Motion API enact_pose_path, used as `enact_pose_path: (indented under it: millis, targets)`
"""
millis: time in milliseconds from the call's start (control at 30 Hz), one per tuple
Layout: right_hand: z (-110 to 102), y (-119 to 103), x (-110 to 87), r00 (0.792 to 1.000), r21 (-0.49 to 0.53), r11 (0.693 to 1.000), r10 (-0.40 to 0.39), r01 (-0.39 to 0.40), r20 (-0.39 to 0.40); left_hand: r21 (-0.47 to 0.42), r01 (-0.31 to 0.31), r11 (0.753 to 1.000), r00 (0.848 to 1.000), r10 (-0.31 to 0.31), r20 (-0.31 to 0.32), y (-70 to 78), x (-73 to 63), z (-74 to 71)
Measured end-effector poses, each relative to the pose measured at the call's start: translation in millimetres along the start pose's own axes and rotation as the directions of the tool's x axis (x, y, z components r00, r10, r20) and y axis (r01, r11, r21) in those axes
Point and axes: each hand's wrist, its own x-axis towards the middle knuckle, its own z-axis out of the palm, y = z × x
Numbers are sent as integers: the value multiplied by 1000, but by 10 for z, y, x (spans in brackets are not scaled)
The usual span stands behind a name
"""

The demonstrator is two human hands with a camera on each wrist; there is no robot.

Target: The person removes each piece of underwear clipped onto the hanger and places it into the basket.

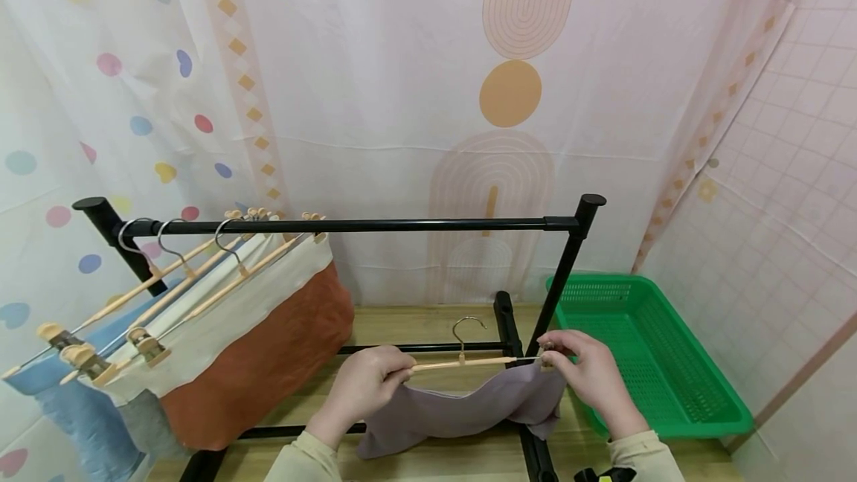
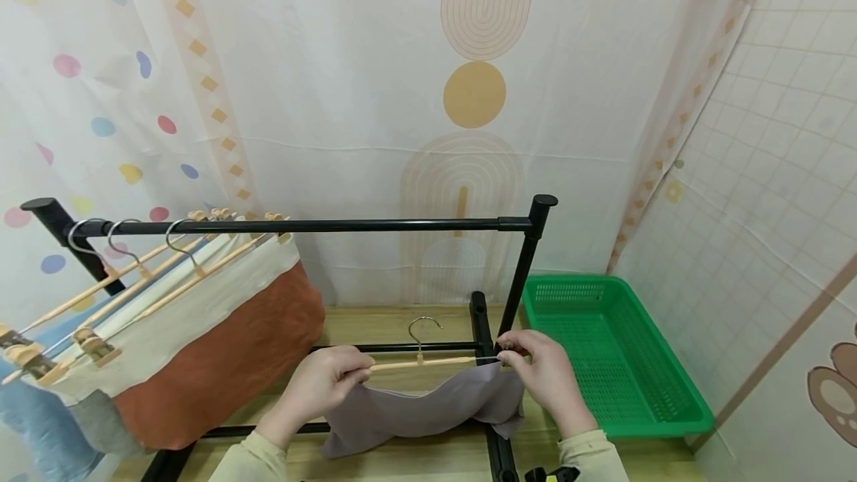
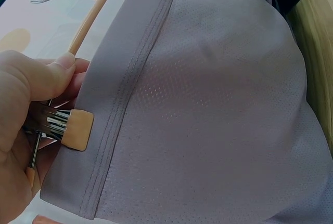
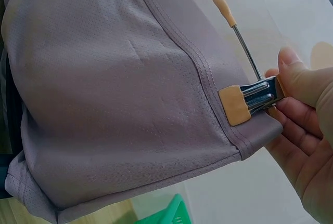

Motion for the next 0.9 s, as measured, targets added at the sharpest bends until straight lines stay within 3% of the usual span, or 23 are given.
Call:
enact_pose_path:
  millis: [433, 900]
  targets:
    - [3, 3, -2, 999, -28, 1000, 2, -4, -54, -52, 16, 998, 1000, -16, 2, -12, -21, 65]
    - [32, 40, -39, 1000, -19, 1000, 8, -8, 3, -17, 25, 1000, 1000, -25, 3, -10, -48, 108]
